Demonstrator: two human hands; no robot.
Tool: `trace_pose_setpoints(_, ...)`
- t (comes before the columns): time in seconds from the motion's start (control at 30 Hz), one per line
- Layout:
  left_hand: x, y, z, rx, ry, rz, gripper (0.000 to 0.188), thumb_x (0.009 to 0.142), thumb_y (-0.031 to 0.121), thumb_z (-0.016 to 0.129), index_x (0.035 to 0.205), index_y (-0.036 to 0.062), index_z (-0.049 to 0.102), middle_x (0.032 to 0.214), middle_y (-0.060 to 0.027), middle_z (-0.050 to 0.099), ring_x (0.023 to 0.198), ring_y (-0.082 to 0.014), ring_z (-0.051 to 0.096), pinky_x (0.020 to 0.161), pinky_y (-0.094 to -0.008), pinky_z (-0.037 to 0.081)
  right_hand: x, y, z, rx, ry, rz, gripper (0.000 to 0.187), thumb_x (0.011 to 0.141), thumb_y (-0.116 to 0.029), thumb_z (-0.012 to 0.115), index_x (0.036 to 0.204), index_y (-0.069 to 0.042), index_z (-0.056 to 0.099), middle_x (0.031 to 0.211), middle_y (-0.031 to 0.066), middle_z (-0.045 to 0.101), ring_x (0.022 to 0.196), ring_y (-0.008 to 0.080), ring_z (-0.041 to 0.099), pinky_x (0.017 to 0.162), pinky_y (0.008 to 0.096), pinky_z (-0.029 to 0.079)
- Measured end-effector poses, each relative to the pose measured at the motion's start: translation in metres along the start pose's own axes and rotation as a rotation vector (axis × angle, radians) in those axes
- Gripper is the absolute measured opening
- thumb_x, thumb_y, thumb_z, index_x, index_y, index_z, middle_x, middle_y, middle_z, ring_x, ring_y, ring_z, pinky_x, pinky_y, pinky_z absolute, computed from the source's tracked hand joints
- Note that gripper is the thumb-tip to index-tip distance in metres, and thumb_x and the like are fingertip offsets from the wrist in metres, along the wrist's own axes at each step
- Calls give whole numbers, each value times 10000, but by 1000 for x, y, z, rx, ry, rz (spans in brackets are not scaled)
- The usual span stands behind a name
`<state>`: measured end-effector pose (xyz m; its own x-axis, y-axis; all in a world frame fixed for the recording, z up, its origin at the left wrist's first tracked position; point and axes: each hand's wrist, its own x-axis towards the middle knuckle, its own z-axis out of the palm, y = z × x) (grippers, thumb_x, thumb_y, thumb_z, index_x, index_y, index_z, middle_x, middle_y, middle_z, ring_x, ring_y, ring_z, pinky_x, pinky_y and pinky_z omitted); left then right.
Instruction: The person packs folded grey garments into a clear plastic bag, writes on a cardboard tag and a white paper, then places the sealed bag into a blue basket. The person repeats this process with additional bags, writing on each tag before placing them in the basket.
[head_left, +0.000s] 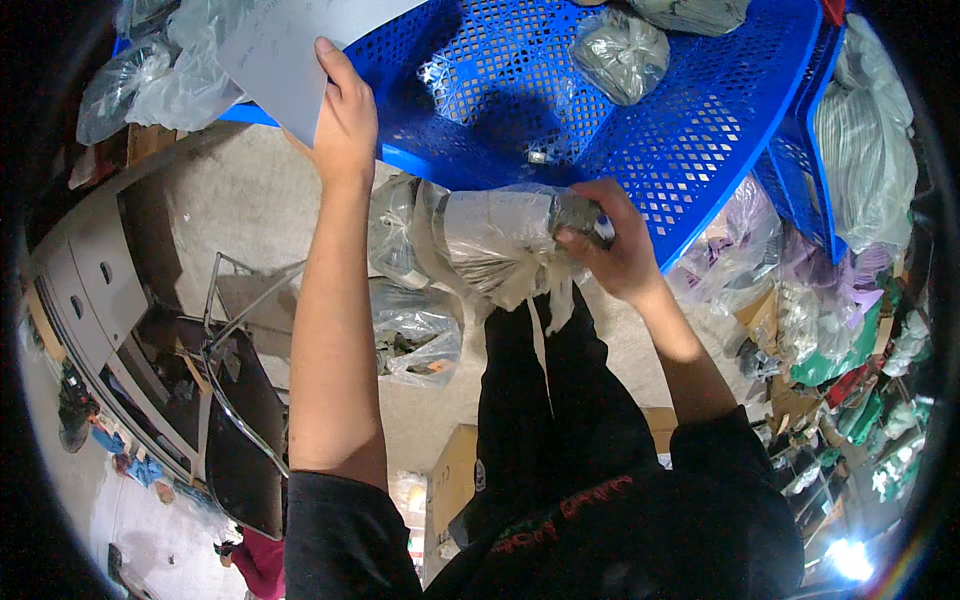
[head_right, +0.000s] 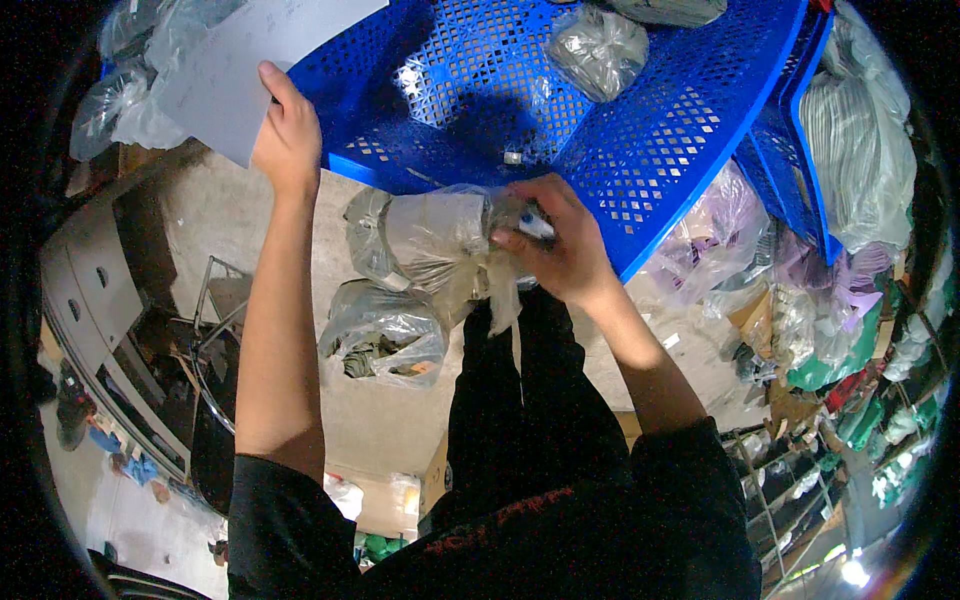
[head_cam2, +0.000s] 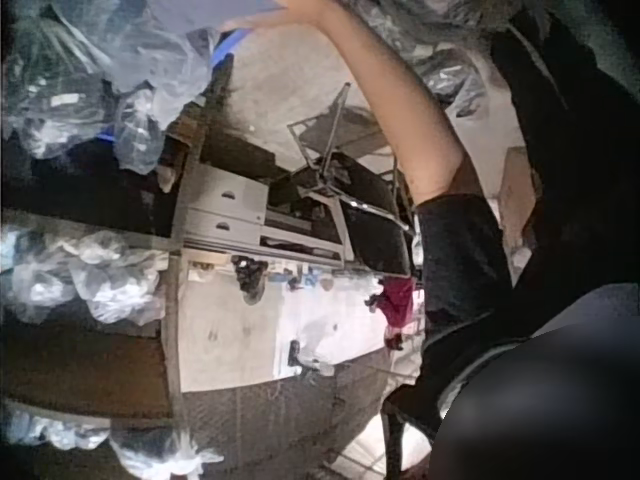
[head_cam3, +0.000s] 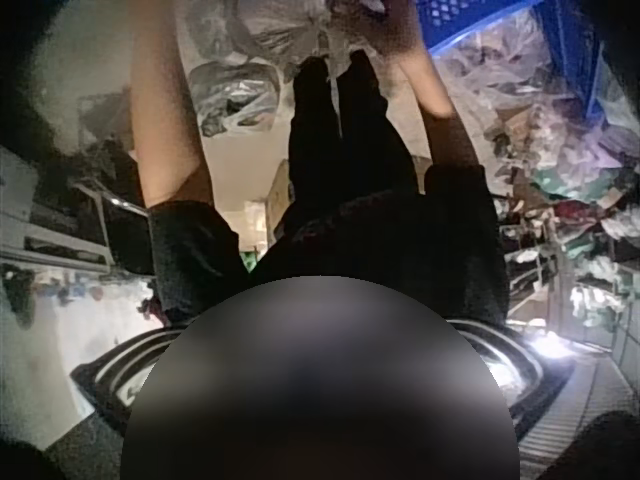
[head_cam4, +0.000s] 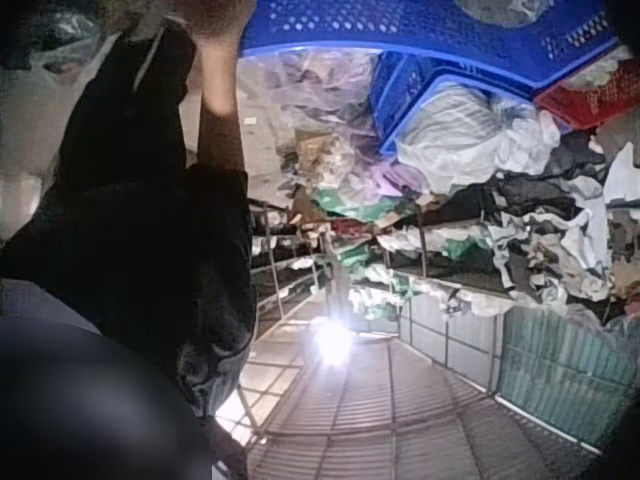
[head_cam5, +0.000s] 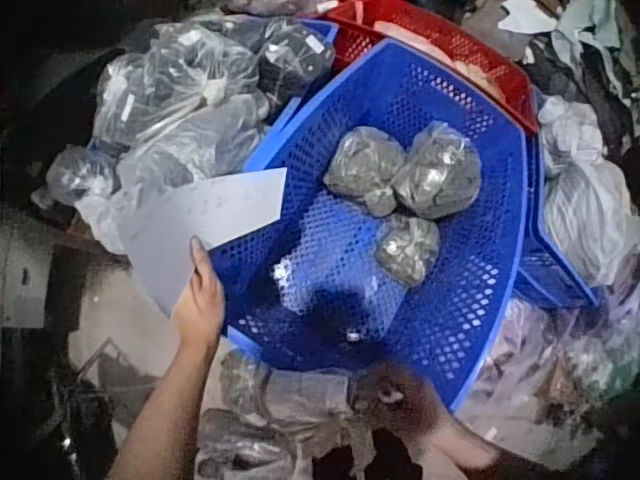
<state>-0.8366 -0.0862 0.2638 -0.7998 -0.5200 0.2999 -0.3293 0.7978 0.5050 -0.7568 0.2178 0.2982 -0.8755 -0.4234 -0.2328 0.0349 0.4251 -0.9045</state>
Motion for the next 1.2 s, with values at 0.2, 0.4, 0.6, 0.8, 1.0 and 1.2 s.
trace_pose_setpoints(0.2,1,2,1,-61,-1,10,548,1066,384,348,1189,-66,635,1246,-277,629,1162,-480,557,1021,-473,410,12,15,-3,11,-45,149,383,902,-162,728,1223,-23,573,1054,97,658,993,158,583,881,330,483)
trace_pose_setpoints(0.4,-1,6,-4,-23,-67,-59,551,1066,391,348,1191,-63,635,1236,-277,633,1152,-477,566,1011,-475,416,12,22,-3,5,-76,194,369,930,-146,696,1259,-40,566,1064,77,663,965,113,563,845,304,497)
trace_pose_setpoints(0.6,-1,5,0,-40,-31,-41,551,1063,390,354,1187,-62,642,1238,-277,634,1152,-476,571,1014,-476,419,22,7,-5,-122,1,63,485,853,-172,756,1308,-125,594,1195,150,638,1013,311,649,888,383,519)
trace_pose_setpoints(0.8,0,4,1,-9,-6,-29,557,1060,386,359,1187,-79,638,1253,-282,624,1165,-480,565,1026,-476,414,19,-19,-11,-572,-36,-268,726,717,42,687,1341,-324,612,1252,71,617,829,224,690,640,325,579)
trace_pose_setpoints(1.0,-4,6,-1,-37,-31,-84,552,1057,377,367,1144,-87,653,1210,-281,645,1144,-484,573,1018,-484,418,13,-28,0,-652,-275,-427,753,724,11,698,1344,-406,603,1377,23,528,794,193,697,574,289,585)
trace_pose_setpoints(1.2,0,4,3,-8,93,72,523,1049,368,391,1070,-63,687,1136,-270,676,1072,-482,603,983,-487,440,16,-37,-9,-732,-414,-447,736,797,3,636,1373,-449,559,1433,64,486,819,221,708,547,294,584)
